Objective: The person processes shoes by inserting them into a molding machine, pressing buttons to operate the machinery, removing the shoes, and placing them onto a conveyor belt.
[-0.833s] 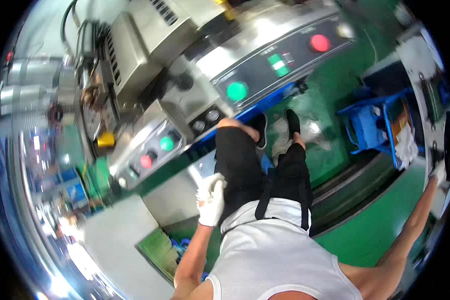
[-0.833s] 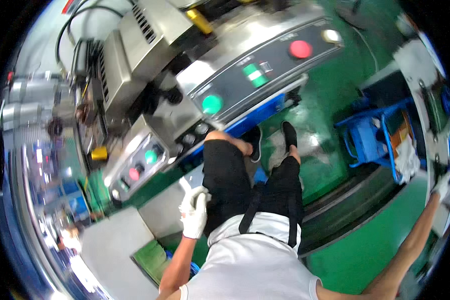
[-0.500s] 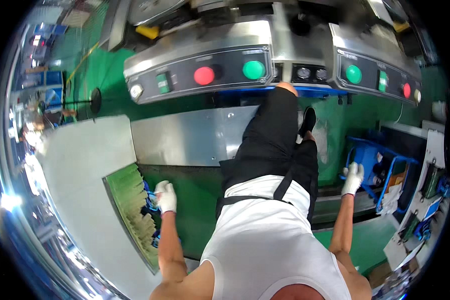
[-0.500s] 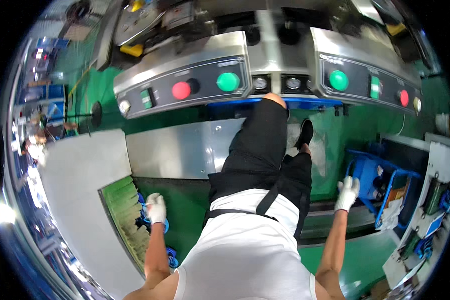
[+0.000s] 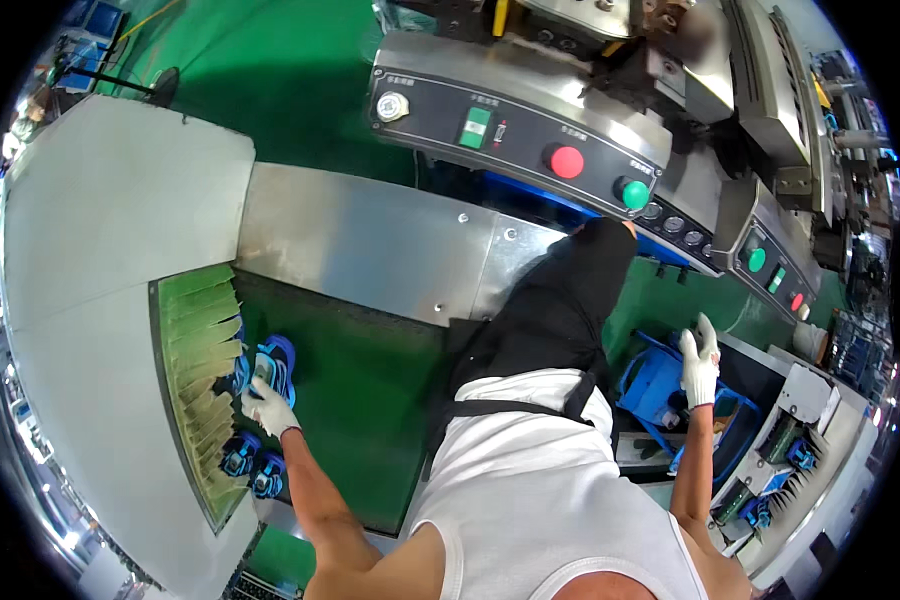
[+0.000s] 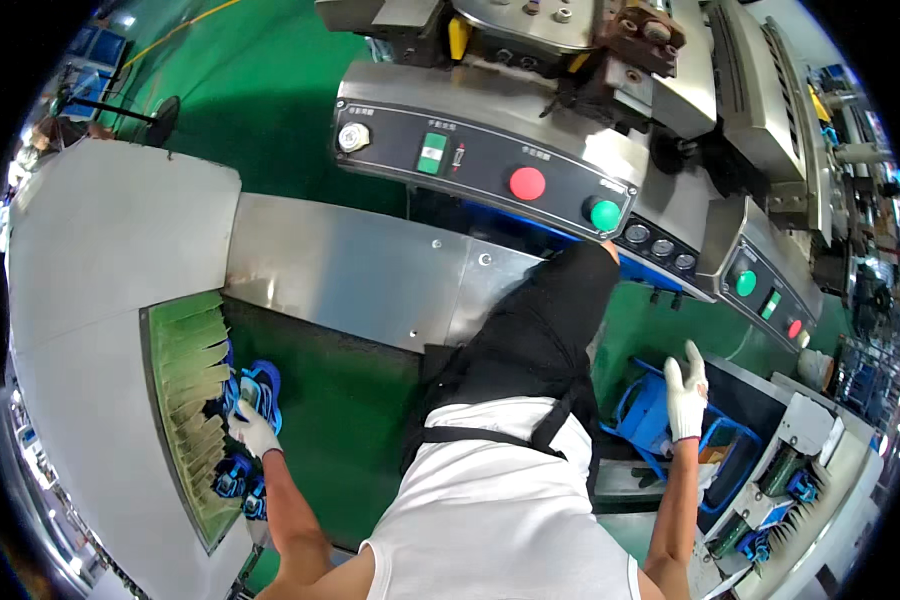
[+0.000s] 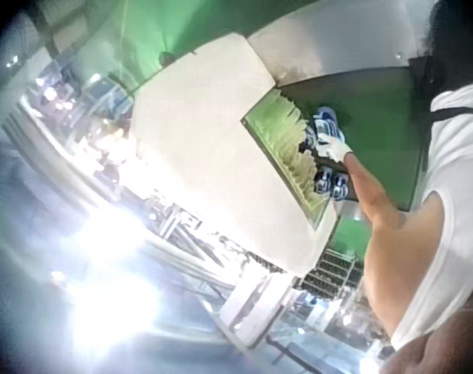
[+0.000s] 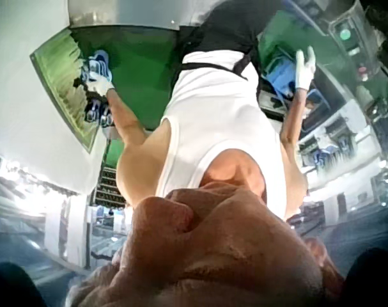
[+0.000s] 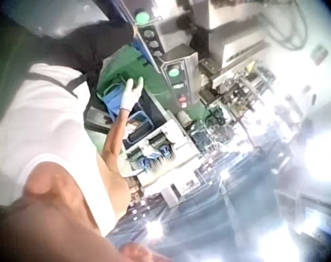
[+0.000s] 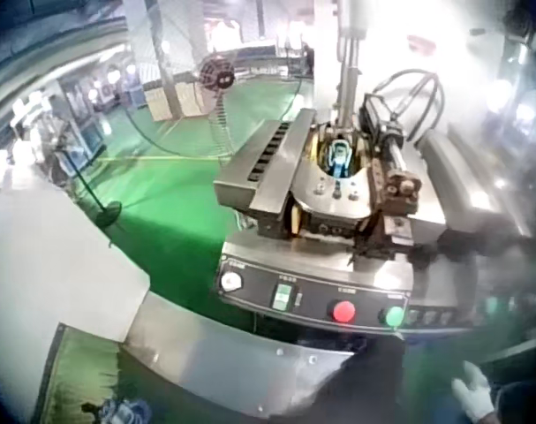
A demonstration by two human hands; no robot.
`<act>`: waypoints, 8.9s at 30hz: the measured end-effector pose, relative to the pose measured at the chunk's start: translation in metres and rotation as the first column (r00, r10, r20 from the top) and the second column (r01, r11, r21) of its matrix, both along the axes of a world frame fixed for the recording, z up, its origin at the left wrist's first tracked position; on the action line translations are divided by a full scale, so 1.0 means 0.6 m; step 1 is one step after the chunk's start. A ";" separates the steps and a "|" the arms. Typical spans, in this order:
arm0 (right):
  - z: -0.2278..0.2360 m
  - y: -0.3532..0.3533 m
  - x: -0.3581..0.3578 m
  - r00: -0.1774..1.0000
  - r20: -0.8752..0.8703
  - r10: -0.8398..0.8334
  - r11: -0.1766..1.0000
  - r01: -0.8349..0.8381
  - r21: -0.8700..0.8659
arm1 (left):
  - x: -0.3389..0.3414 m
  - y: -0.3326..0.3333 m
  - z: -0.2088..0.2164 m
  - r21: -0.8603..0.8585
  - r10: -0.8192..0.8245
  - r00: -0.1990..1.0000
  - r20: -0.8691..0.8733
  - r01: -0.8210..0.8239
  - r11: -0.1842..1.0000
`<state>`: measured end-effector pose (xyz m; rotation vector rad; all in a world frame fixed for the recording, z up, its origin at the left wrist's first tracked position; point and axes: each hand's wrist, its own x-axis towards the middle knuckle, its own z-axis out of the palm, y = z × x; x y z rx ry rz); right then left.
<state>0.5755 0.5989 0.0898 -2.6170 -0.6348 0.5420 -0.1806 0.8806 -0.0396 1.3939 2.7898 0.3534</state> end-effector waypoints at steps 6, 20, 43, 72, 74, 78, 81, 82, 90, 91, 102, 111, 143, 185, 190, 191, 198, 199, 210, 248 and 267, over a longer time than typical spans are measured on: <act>0.101 0.263 -0.183 0.839 -0.336 0.429 0.878 -0.298 0.375 | 0.144 0.024 0.091 0.112 -0.401 0.903 0.156 0.387 0.915; 0.111 0.372 -0.204 0.731 -0.473 0.492 0.851 -0.289 0.438 | 0.810 0.211 0.428 0.546 -0.786 -0.614 0.068 0.682 -0.486; 0.085 0.152 -0.185 0.341 -0.796 0.501 0.283 0.804 0.523 | 1.250 0.819 0.469 0.056 -0.975 0.148 -0.163 0.988 0.141; 0.232 1.125 0.103 0.971 -0.176 0.161 0.902 -0.073 0.426 | 0.363 0.270 0.106 0.152 -0.763 0.572 0.303 0.761 0.631; 0.191 1.170 0.108 0.962 0.076 0.262 0.957 -0.269 0.109 | 0.361 0.277 0.097 0.266 -0.817 0.503 0.280 0.777 0.570; 0.172 1.181 0.064 0.968 0.184 0.171 0.985 -0.174 -0.001 | 0.358 0.266 0.110 0.240 -0.798 0.523 0.298 0.768 0.593; 0.151 1.173 0.092 0.958 0.256 0.129 0.988 -0.146 0.048 | 0.381 0.269 0.108 0.131 -0.677 0.556 0.483 0.718 0.684; 0.158 1.161 0.099 0.967 0.184 0.176 0.984 -0.180 0.004 | 0.384 0.269 0.098 0.119 -0.688 0.567 0.454 0.726 0.677; 0.226 0.901 -0.176 0.769 0.512 0.384 0.523 -0.638 0.565 | 0.441 0.225 0.107 0.063 -0.408 0.745 0.527 0.445 0.893; 0.224 0.820 -0.199 0.678 0.565 0.469 0.408 -0.734 0.543 | 0.448 0.210 0.102 0.069 -0.427 0.705 0.566 0.475 0.877; -0.006 0.519 -0.176 0.613 0.460 0.643 0.665 -0.744 0.063 | 0.451 0.308 0.119 0.259 -0.894 0.158 0.418 0.923 0.284; -0.038 0.397 -0.300 0.589 -0.184 0.787 0.614 -0.715 0.335 | 0.503 0.289 0.161 0.159 -0.871 0.467 0.151 0.858 0.488; 0.156 0.010 -0.227 0.894 -0.366 0.257 0.849 -0.028 0.528 | 1.000 -0.090 0.360 0.448 -0.579 -0.681 0.450 0.732 -0.513; -0.103 -0.118 0.006 0.667 -0.496 -0.557 0.284 0.714 0.640 | 0.873 -0.033 0.242 0.263 -0.692 -0.198 0.695 0.965 -0.012; -0.033 0.067 -0.022 0.922 -0.376 -0.089 0.648 0.341 0.681 | 0.575 0.034 0.159 0.327 -0.741 0.316 0.592 0.746 0.580; -0.014 0.099 -0.033 0.951 -0.308 0.030 0.710 0.197 0.676 | 0.486 0.041 0.132 0.285 -0.622 0.429 0.656 0.622 0.729; 0.056 0.209 -0.060 0.919 -0.060 0.390 0.848 -0.333 0.412 | -0.058 -0.223 0.114 -0.046 0.222 0.960 -0.170 -0.233 0.971; 0.059 0.207 -0.053 0.909 0.035 0.415 0.848 -0.400 0.348 | -0.069 -0.244 0.134 -0.151 0.435 0.871 -0.230 -0.473 0.868; 0.052 0.226 -0.002 0.857 0.070 0.511 0.857 -0.500 -0.129 | -0.347 -0.422 0.011 -0.115 0.810 0.586 0.018 -0.804 0.584; 0.130 -0.042 -0.132 0.733 -0.678 -0.058 0.360 0.649 0.670 | 1.211 -0.024 0.576 0.518 -0.665 -0.744 -0.065 0.544 -0.660; -0.010 -0.137 -0.097 0.106 -0.984 -0.141 -0.129 0.984 0.125 | 1.983 0.150 0.386 0.351 -0.855 -0.502 0.132 0.830 -0.433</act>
